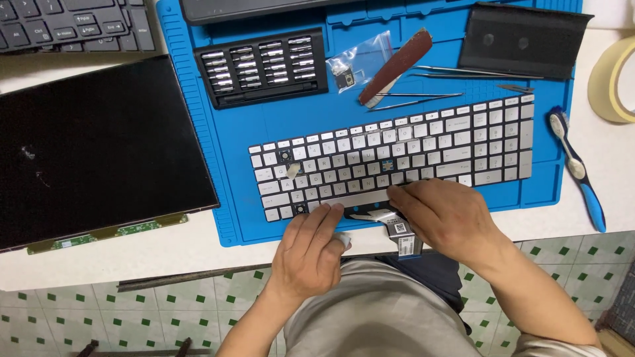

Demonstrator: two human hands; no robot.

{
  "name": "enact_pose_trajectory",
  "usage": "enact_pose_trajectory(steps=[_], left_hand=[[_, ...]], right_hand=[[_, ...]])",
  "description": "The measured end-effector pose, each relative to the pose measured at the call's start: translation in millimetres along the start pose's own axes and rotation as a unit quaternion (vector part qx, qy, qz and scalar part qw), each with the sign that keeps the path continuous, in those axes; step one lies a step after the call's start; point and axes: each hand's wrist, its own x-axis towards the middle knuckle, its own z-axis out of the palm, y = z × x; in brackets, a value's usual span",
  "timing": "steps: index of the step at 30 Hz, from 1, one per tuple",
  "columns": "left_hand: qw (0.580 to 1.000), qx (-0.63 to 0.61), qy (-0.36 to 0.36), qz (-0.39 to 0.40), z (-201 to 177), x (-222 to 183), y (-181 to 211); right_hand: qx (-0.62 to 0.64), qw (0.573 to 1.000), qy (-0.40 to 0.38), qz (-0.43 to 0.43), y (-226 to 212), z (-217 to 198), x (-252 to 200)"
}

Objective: Cleaning individual keyboard key retainers with a toothbrush and assembling them onto a laptop keyboard frame.

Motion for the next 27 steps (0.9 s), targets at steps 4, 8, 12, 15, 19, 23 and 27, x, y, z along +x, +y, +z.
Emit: enact_pose_trajectory(steps=[4,8,12,15,19,23,27], left_hand=[[0.999,0.031,-0.014,0.004,1,2,0],[0.997,0.069,-0.035,0.016,2,1,3],[0.992,0.116,-0.046,0.026,0,4,16],[0.987,0.145,-0.071,-0.002,-3,10,27],[0.993,0.11,-0.036,-0.024,8,10,25],[0.99,0.136,0.011,-0.027,11,10,27],[0.99,0.137,-0.007,-0.014,5,16,30]], right_hand=[[-0.023,0.999,-0.03,-0.016,-5,-9,7],[-0.092,0.991,-0.062,-0.077,-9,-19,18],[-0.104,0.987,-0.096,-0.077,-2,-13,7],[-0.025,0.995,-0.089,-0.035,3,-9,-1],[0.032,0.998,-0.037,0.042,0,-15,-1],[0.063,0.988,0.032,0.138,12,-26,-23],[0.048,0.978,0.082,0.184,15,-29,-39]])
